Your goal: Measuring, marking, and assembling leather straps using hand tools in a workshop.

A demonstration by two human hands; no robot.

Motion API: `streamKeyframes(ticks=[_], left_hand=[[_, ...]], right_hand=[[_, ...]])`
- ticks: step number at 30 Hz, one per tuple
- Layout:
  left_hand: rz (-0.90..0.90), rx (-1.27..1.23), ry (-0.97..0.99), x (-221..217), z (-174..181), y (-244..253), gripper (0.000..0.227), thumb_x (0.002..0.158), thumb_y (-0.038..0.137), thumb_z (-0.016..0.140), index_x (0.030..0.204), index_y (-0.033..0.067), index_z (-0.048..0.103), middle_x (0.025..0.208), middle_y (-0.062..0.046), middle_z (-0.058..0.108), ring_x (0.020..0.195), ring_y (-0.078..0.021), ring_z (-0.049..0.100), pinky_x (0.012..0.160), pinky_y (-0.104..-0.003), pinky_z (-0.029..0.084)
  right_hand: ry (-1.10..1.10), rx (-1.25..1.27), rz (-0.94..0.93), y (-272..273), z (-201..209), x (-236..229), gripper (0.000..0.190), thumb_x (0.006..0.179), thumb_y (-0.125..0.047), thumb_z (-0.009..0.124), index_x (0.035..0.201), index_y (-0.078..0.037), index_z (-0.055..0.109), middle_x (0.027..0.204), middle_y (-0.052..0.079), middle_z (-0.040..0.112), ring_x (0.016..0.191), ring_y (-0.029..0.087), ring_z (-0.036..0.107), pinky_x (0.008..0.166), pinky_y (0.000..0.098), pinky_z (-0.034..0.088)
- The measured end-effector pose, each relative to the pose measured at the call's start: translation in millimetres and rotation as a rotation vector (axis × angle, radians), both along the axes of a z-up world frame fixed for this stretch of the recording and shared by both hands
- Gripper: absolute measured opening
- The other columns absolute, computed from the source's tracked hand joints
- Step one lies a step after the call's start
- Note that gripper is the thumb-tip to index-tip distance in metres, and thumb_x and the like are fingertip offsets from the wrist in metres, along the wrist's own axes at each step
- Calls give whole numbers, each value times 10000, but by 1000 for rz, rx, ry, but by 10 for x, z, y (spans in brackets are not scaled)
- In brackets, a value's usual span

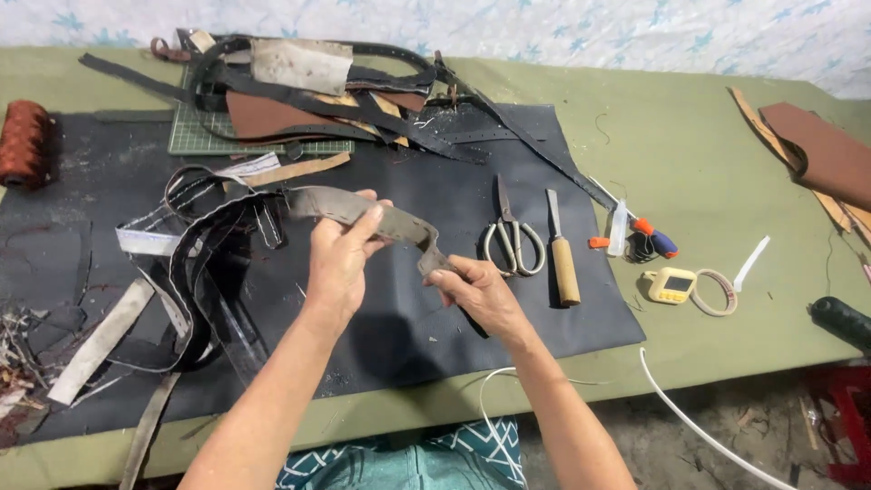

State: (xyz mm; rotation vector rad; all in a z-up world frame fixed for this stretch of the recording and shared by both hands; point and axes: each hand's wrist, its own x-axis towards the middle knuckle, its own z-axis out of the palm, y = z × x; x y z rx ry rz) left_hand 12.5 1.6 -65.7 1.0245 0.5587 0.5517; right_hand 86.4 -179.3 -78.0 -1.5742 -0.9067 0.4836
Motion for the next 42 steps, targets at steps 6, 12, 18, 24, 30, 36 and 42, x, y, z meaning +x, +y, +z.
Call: streamKeyframes(ticks=[6, 12, 18, 24, 30, 36, 42], left_hand=[[136, -114, -96, 83, -500, 332, 220, 941, 106, 727, 1125, 18, 645, 1037, -241, 736, 871, -365, 776, 698, -454, 681], [212, -57, -124, 53, -349, 263, 218, 960, 142, 721, 1153, 57, 667, 1049, -216, 752, 934, -309, 781, 728, -415, 661], [73, -196, 16, -135, -313, -208, 208, 949, 246, 731, 1068, 81, 681, 928, -177, 769, 751, -271, 763, 535, -245, 499], [146, -152, -6, -99, -464, 9, 171, 957, 259, 721, 1034, 108, 698, 857, -155, 755, 680, -281, 744, 554, -285, 558], [227, 29, -25, -260, -262, 286, 108, 966, 242, 735, 1016, 146, 742, 899, -68, 752, 771, -169, 723, 650, -245, 552], [203, 101, -33, -397, -95, 334, 107, 960, 239, 742, 1026, 154, 748, 892, -57, 734, 802, -113, 699, 634, -185, 491], [248, 317, -80, -499, -118, 470, 158, 904, 100, 814, 1056, 96, 770, 916, -74, 749, 821, -92, 680, 729, -250, 583]], right_hand=[[-71, -80, -32, -169, -35, -70, 392, 989, -230, 683, 622, -102, 631, 485, 37, 595, 487, 117, 427, 486, 266, 360], [-101, -115, -66, -203, 8, -155, 396, 982, -223, 687, 606, -113, 630, 460, 39, 600, 449, 126, 434, 464, 263, 360], [-230, -202, -69, -87, -229, -228, 340, 957, -176, 704, 628, -124, 634, 466, 50, 623, 425, 175, 503, 464, 278, 394], [-171, -238, -72, -180, -202, -221, 168, 914, -229, 759, 799, -110, 731, 578, 71, 677, 574, 118, 522, 538, 304, 443], [-172, -99, -116, -296, 164, -1, 148, 931, -141, 729, 799, -94, 779, 574, 31, 575, 592, 95, 456, 559, 288, 395], [-137, -104, -225, -345, 252, 139, 176, 969, -152, 699, 836, -78, 789, 560, -4, 522, 548, 84, 410, 539, 258, 387], [-278, -49, -365, -438, 167, 325, 99, 941, -95, 748, 855, -59, 781, 569, 14, 508, 571, 83, 412, 558, 262, 374]])
